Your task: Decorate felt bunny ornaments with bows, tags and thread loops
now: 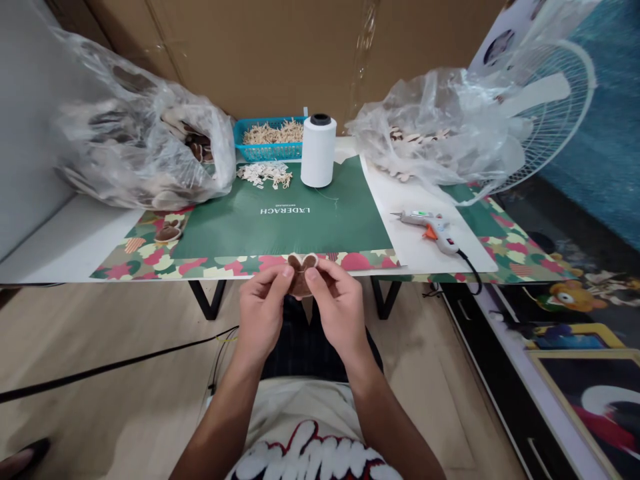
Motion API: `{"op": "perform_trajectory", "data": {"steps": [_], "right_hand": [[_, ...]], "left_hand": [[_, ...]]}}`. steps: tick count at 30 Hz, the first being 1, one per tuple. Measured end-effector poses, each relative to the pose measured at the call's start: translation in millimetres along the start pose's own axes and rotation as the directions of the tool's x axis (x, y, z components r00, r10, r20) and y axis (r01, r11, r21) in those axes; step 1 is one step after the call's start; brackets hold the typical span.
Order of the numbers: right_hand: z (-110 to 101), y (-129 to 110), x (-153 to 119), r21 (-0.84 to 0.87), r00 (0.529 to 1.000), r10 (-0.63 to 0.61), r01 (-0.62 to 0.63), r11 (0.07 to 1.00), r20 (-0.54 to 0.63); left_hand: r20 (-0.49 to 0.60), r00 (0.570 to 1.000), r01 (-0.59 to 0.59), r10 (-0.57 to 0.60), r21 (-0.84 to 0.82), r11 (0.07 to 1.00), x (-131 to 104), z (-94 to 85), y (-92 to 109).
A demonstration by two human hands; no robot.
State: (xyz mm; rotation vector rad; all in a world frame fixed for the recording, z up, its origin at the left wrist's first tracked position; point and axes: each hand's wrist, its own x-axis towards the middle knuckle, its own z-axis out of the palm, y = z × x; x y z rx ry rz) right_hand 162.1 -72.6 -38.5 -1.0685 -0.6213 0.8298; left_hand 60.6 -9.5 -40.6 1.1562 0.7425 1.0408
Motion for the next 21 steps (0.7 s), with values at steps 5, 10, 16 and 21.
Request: {"op": "perform_trajectory", "data": {"steps": [5,10,16,21], "right_hand": [[0,1,-2,0.006,1.000,0.003,-0.003,1.000,-0.010],[0,11,-3,-0.044,0.997,-0.056,0.054,0.998,-0.053],[1,9,-4,-0.398,0.929,-0.364,0.307,0.864,-0.074],[-4,7,-1,-0.383,0.953,-0.304,0.285,0.879,0.011]], "left_hand": [[0.087,0.996,0.008,-0.006,-0.029,1.000,0,-3.1,4],[0.009,0.996,-0.085,0.084,0.059,0.995,-3,-1.5,3],[-0.046,0.967,-0.231,0.252,0.266,0.936,-8,0.9,5],[-0.007,0.984,-0.170,0.177,0.241,0.955,-5,0.3,5]]}}
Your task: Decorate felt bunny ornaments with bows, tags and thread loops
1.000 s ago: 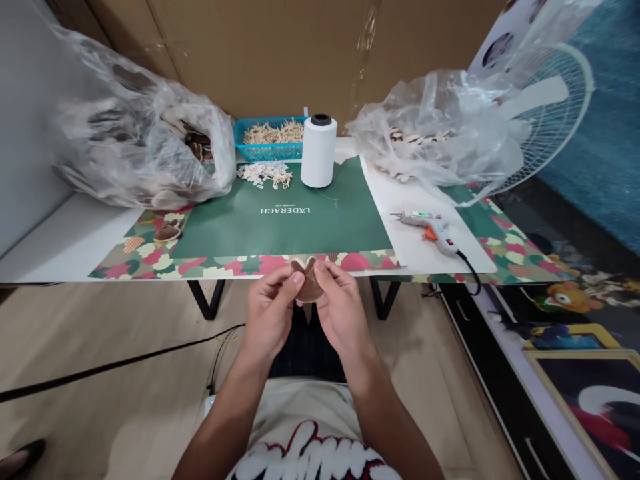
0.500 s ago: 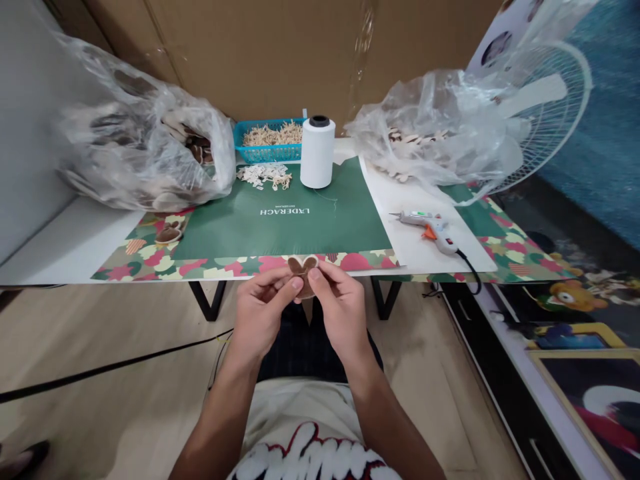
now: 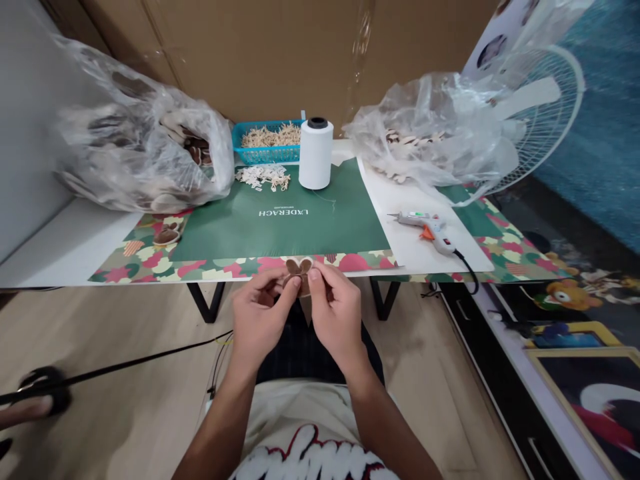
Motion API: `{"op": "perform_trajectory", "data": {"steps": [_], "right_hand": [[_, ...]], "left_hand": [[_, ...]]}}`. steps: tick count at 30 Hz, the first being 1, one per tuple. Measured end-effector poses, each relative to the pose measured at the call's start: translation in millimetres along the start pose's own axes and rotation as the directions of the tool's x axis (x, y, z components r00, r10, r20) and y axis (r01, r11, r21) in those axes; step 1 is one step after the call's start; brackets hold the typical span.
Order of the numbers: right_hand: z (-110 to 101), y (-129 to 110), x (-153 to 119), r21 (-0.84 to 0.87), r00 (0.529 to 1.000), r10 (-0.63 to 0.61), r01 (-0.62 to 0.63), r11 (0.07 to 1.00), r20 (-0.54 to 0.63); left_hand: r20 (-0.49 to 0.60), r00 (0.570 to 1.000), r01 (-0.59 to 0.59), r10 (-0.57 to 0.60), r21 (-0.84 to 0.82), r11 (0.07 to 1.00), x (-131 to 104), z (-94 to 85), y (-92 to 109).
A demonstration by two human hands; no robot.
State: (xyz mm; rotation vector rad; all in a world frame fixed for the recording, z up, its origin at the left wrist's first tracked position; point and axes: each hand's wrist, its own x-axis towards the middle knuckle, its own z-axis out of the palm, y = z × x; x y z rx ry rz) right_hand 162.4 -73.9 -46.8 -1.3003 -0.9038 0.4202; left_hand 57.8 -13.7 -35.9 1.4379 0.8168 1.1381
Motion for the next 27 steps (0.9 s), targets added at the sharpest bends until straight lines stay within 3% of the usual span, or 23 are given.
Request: {"op": "perform_trajectory", "data": {"steps": [3,6,10,13,15,17,19,22,27], "right_hand": [[-2,-2,1,0.104,0.989,0.129,-0.136,0.985,0.068],[-3,-4,1,0.109,0.989,0.142,-0.145,0.983,0.038],[0,4,0,0.175,0.981,0.191,-0.196,0.965,0.044],[-1,10,2,0.339,0.944,0.291,-0.329,0.882,0.158],[-5,9,7,0.305,0.951,0.250,-0.296,0.905,0.181],[-12,3,16,0.147,0.970,0.134,-0.166,0.975,0.203],[-19,-5,26,0.027,0.948,0.072,-0.084,0.996,0.311],[-24,-10,39,0.084,0.872,0.118,-0.178,0.980,0.475],[-18,3,46,0.310,0.812,0.110,-0.339,0.888,0.573]], "left_hand": [[0.104,0.993,0.062,-0.055,-0.071,0.996,2,-2.1,0],[0.164,0.981,0.131,-0.109,-0.132,0.983,2,-4.5,-1],[0.159,0.981,0.138,-0.115,-0.146,0.980,2,-5.7,-2],[0.137,0.987,0.110,-0.089,-0.156,0.982,4,-6.1,-2],[0.141,0.984,0.130,-0.112,-0.127,0.983,5,-7.3,-1],[0.160,0.973,0.178,-0.165,-0.072,0.981,5,-9.4,1],[0.184,0.962,0.209,-0.202,-0.024,0.978,4,-11.9,3],[0.246,0.945,0.231,-0.217,-0.031,0.972,4,-15.1,6],[0.353,0.887,0.364,-0.297,-0.141,0.921,8,-17.6,10]]}}
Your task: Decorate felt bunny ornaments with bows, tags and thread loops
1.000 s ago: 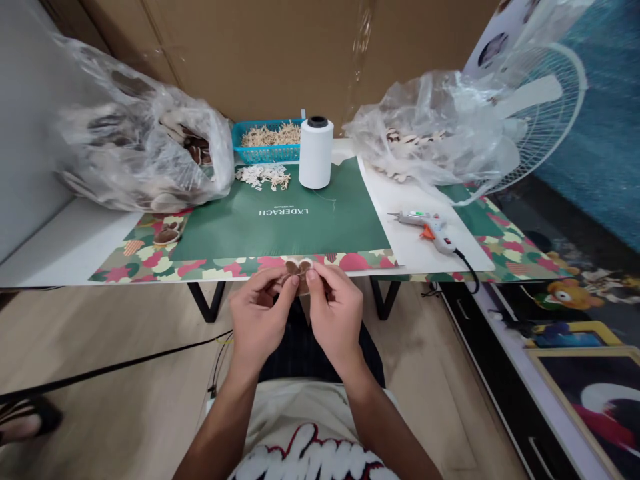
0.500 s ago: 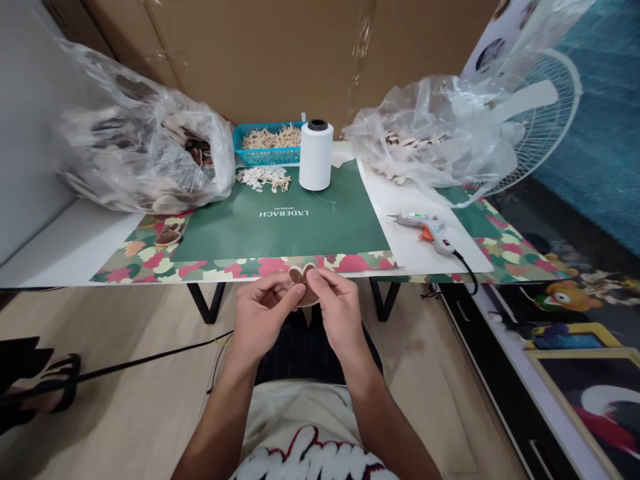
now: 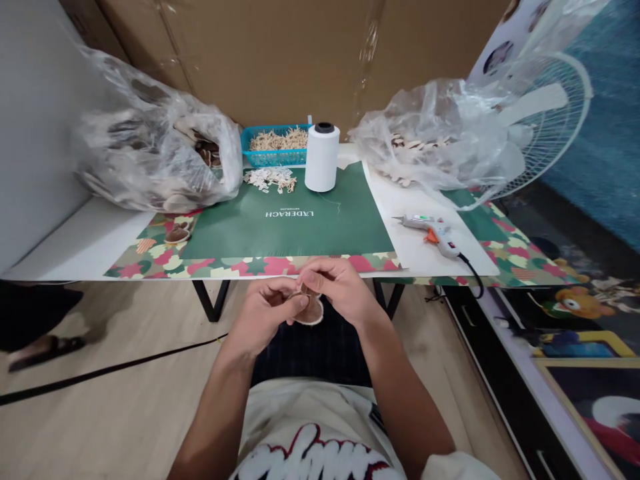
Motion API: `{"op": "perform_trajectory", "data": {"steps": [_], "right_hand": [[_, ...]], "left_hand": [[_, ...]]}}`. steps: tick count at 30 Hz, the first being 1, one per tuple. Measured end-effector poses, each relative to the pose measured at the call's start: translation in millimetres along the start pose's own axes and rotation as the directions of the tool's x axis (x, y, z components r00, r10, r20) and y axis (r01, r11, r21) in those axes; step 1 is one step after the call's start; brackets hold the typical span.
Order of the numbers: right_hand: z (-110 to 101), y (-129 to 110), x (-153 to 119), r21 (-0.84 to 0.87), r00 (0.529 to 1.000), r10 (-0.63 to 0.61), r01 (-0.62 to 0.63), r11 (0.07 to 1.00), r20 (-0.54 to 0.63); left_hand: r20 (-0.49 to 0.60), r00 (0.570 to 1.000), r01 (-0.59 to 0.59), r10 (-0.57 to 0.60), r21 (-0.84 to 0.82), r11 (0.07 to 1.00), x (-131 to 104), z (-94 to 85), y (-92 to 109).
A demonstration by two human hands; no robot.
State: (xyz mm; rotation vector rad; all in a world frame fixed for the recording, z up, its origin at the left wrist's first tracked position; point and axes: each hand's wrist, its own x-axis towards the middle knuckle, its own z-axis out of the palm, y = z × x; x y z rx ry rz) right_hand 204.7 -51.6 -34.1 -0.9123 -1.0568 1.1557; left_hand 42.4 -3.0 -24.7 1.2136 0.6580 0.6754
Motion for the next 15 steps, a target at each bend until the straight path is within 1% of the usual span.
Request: {"op": "perform_trajectory", "data": {"steps": [2,4,7,9,11,13,15], "right_hand": [[1,6,2,0.060,1.000,0.014,-0.015,0.998,0.025],[3,7,1,0.033,0.999,0.033,-0.033,0.999,0.007],[5,2,-4,-0.116,0.993,0.048,-0.060,0.991,-0.105],[7,-2,-11,-0.167,0.984,0.049,-0.078,0.983,-0.170],[9,-3,-19,-0.155,0.978,0.059,-0.091,0.984,-0.199],[13,0,-25,-0.086,0.975,0.075,-0.095,0.992,-0.208],[18,6,-30,-0.003,0.970,0.080,-0.083,0.997,-0.231]], "left_hand": [[0.008,1.000,0.028,-0.028,-0.037,0.999,1,-1.7,-1],[-0.010,0.999,0.033,-0.034,-0.036,0.999,2,-4.3,-3],[-0.078,0.997,0.011,-0.010,0.011,1.000,3,-7.9,-9],[-0.114,0.993,-0.017,0.020,0.027,0.999,3,-8.7,-11],[-0.144,0.988,-0.051,0.054,0.026,0.998,4,-7.8,-11],[-0.167,0.983,-0.077,0.079,0.017,0.997,4,-5.8,-11],[-0.162,0.982,-0.092,0.091,0.004,0.996,5,-3.6,-11]]}}
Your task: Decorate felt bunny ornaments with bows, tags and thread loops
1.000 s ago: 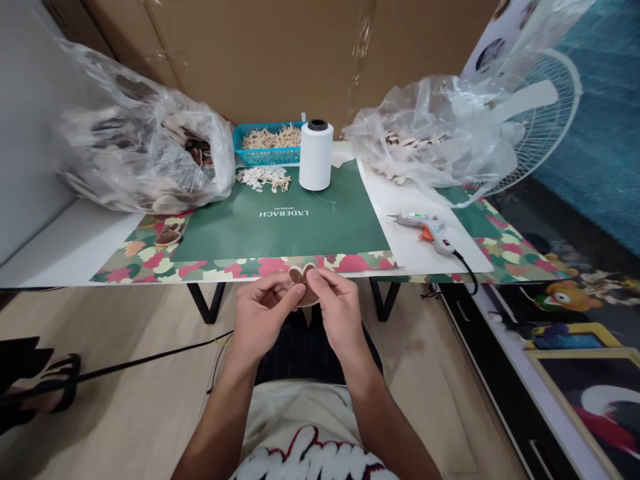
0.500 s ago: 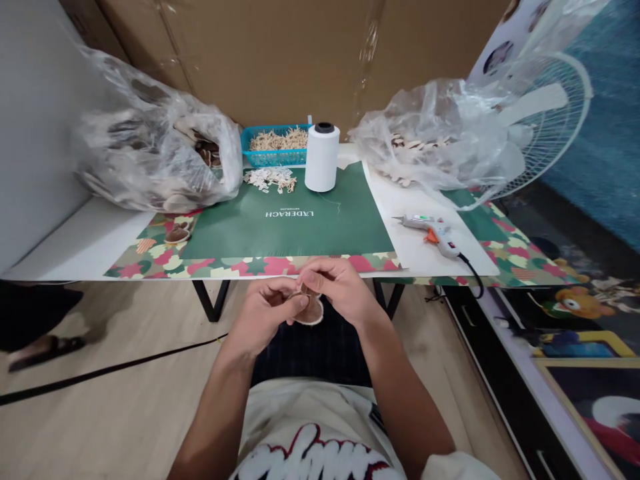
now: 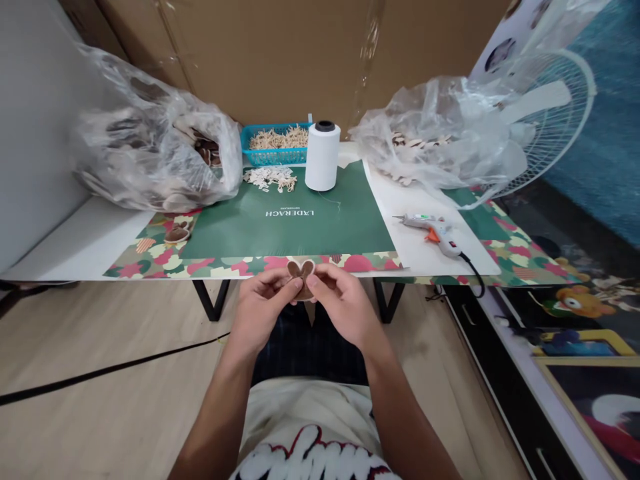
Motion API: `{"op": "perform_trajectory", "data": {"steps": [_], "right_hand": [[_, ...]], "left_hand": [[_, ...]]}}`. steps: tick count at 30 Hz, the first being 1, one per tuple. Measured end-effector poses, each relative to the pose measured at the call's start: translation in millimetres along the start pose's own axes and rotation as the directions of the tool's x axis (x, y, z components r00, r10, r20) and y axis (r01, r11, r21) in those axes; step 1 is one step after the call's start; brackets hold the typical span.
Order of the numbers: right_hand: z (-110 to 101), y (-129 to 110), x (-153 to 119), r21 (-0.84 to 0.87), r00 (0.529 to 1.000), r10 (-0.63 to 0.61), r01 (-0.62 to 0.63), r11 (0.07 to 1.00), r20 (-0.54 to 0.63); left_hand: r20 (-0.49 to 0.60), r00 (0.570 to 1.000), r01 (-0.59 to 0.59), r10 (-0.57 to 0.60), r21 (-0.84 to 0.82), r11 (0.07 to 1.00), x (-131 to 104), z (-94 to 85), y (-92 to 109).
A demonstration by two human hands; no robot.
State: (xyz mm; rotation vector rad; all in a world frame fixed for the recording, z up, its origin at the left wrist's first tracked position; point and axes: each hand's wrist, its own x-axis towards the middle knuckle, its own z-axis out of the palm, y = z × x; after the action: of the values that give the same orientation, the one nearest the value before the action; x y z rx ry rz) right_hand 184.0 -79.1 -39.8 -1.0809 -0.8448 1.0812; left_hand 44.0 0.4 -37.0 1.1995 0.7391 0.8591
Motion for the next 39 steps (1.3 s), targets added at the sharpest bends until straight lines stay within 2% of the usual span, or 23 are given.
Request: {"op": "perform_trajectory", "data": {"steps": [2,5,9,13,16,18,23,26,30,34,36,39], "right_hand": [[4,6,-2,0.034,0.998,-0.020,0.022,0.999,-0.062],[8,10,-1,-0.017,0.984,-0.074,0.073,0.997,-0.165],[11,14,-1,-0.029,0.964,-0.119,0.115,0.993,-0.239],[13,18,-3,-0.032,0.970,-0.122,0.117,0.993,-0.210],[13,19,-5,-0.025,0.979,-0.113,0.111,0.994,-0.168],[14,18,-5,0.006,0.977,-0.116,0.119,0.993,-0.179],[15,17,-5,-0.007,0.957,-0.113,0.115,0.993,-0.269],[13,22,-4,0.072,0.965,-0.075,0.096,0.993,-0.251],[11,31,-3,0.245,0.980,-0.031,0.081,0.966,-0.199],[8,30,-3,0.198,0.982,-0.040,0.076,0.977,-0.182],[6,26,-3,0.149,0.980,-0.051,0.081,0.986,-0.192],[6,23,-4,0.088,0.977,-0.077,0.096,0.991,-0.201]], "left_hand": [[0.024,1.000,-0.012,0.012,-0.018,1.000,-1,2.0,0],[0.029,0.999,-0.011,0.013,-0.068,0.998,-2,5.2,2],[0.015,1.000,0.022,-0.020,-0.156,0.988,-2,9.7,4],[0.003,1.000,0.028,-0.028,-0.173,0.985,0,9.4,0],[-0.064,0.998,-0.016,0.008,-0.133,0.991,0,5.3,-6],[-0.081,0.996,-0.053,0.044,-0.110,0.993,-1,2.5,-8],[0.003,0.999,-0.040,0.041,-0.104,0.994,-3,0.8,-10],[0.001,1.000,-0.028,0.028,-0.130,0.991,-5,5.3,-11],[-0.058,0.998,-0.040,0.031,-0.155,0.987,-7,11.6,-12],[-0.013,0.998,-0.068,0.067,-0.040,0.997,-7,8.1,-12],[0.019,0.984,-0.179,0.178,0.102,0.979,-9,5.1,-10],[0.116,0.930,-0.365,0.348,0.378,0.851,-13,4.5,-1]]}}
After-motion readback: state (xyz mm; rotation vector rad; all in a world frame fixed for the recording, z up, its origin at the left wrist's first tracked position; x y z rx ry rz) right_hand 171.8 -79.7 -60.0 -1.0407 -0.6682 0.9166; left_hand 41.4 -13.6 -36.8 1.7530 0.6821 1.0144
